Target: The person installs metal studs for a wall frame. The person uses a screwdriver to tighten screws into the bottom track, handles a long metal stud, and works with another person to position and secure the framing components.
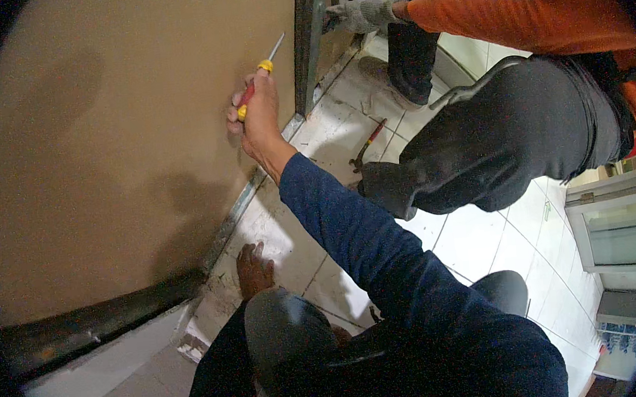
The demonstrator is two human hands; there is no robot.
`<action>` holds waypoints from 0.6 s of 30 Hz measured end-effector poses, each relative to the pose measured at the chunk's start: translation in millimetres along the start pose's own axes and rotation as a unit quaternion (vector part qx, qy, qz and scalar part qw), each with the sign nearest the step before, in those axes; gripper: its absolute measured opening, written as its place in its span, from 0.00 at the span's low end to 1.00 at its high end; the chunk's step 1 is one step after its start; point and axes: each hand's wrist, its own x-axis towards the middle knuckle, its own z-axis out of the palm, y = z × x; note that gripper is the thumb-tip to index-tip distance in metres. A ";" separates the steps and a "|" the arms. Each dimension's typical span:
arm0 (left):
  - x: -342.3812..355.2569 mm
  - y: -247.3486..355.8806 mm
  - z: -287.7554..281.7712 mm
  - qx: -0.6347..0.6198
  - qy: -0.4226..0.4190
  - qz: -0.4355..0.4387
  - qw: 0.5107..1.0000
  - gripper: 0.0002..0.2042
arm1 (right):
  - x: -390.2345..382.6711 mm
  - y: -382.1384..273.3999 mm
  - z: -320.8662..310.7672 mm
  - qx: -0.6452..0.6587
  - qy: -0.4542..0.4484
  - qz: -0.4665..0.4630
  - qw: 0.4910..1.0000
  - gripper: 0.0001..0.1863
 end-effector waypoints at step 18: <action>0.2 -10.4 12.0 0.062 -0.043 -0.013 0.997 0.28 | 29.6 -42.1 23.3 0.047 0.124 0.067 0.989 0.17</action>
